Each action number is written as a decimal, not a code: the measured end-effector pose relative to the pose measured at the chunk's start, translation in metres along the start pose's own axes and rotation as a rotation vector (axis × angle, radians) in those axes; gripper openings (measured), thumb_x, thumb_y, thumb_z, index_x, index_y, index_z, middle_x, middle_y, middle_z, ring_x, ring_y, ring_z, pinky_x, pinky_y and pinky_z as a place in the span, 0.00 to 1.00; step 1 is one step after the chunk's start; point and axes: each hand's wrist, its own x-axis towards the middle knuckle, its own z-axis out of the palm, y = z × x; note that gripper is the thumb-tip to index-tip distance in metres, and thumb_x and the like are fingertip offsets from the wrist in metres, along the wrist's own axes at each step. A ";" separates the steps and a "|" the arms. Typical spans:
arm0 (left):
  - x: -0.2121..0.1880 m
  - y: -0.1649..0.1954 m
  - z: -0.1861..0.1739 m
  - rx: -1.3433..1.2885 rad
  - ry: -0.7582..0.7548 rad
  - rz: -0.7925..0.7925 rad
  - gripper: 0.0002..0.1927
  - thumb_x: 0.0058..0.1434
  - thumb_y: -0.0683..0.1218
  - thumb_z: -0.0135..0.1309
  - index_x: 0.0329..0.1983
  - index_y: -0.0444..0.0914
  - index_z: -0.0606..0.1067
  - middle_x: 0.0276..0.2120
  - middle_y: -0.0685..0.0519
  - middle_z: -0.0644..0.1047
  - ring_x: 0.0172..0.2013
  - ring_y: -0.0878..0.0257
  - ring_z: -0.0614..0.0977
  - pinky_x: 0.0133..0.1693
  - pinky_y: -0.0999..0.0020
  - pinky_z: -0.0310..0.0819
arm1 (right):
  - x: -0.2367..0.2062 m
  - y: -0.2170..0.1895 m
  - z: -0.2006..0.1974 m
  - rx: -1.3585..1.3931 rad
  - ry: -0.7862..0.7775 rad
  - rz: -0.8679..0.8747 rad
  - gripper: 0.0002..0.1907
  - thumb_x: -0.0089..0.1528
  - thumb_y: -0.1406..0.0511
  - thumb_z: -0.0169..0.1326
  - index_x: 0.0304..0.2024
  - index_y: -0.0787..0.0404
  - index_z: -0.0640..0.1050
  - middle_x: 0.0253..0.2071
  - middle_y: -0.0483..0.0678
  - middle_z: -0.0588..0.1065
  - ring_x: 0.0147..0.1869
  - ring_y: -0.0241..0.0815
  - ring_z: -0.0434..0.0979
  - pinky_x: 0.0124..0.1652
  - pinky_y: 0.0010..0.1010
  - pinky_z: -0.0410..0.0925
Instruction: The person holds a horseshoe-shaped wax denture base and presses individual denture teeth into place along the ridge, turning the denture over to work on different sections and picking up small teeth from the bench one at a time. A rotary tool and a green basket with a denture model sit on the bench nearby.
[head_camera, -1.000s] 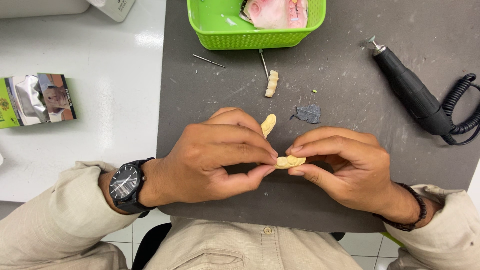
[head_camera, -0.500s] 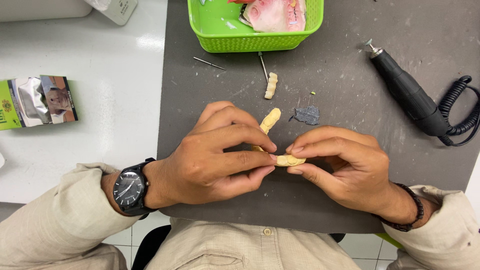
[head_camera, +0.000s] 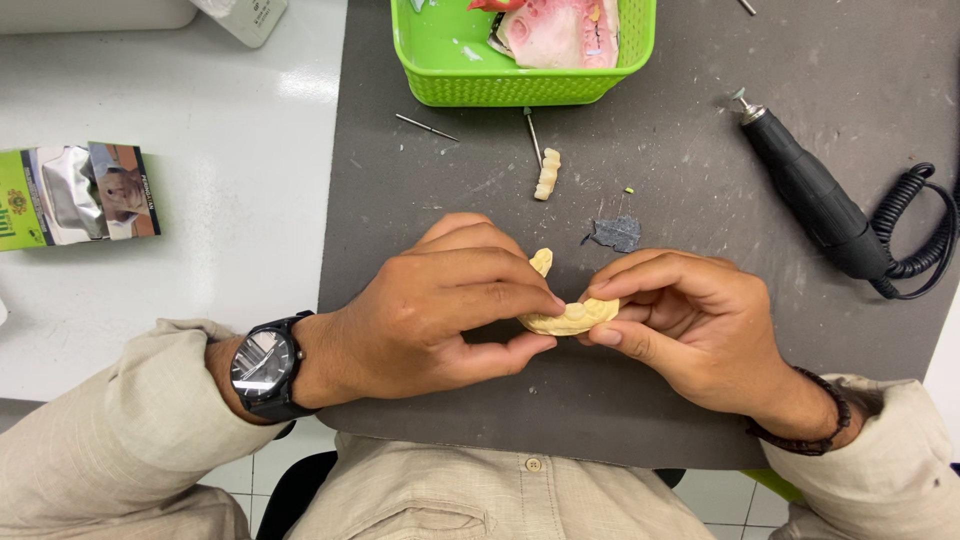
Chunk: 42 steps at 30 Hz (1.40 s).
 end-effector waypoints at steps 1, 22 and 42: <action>0.000 0.000 0.000 0.000 -0.002 -0.005 0.15 0.60 0.43 0.71 0.48 0.38 0.80 0.45 0.56 0.80 0.49 0.60 0.81 0.55 0.62 0.74 | 0.001 -0.001 0.001 -0.032 -0.009 -0.011 0.14 0.62 0.79 0.59 0.51 0.74 0.76 0.52 0.60 0.77 0.55 0.45 0.83 0.54 0.33 0.81; -0.001 -0.005 0.000 0.398 -0.173 0.196 0.08 0.64 0.40 0.57 0.46 0.34 0.78 0.45 0.50 0.77 0.50 0.56 0.78 0.59 0.57 0.69 | 0.028 -0.029 -0.002 -1.143 0.138 -0.367 0.16 0.53 0.69 0.72 0.42 0.60 0.81 0.45 0.48 0.79 0.46 0.46 0.78 0.44 0.35 0.71; -0.004 -0.009 0.008 0.465 -0.106 0.080 0.10 0.65 0.46 0.68 0.43 0.38 0.80 0.45 0.55 0.78 0.50 0.59 0.77 0.57 0.54 0.64 | 0.024 -0.026 -0.008 -1.042 0.161 -0.293 0.08 0.62 0.73 0.66 0.43 0.67 0.81 0.43 0.51 0.81 0.43 0.43 0.83 0.40 0.27 0.74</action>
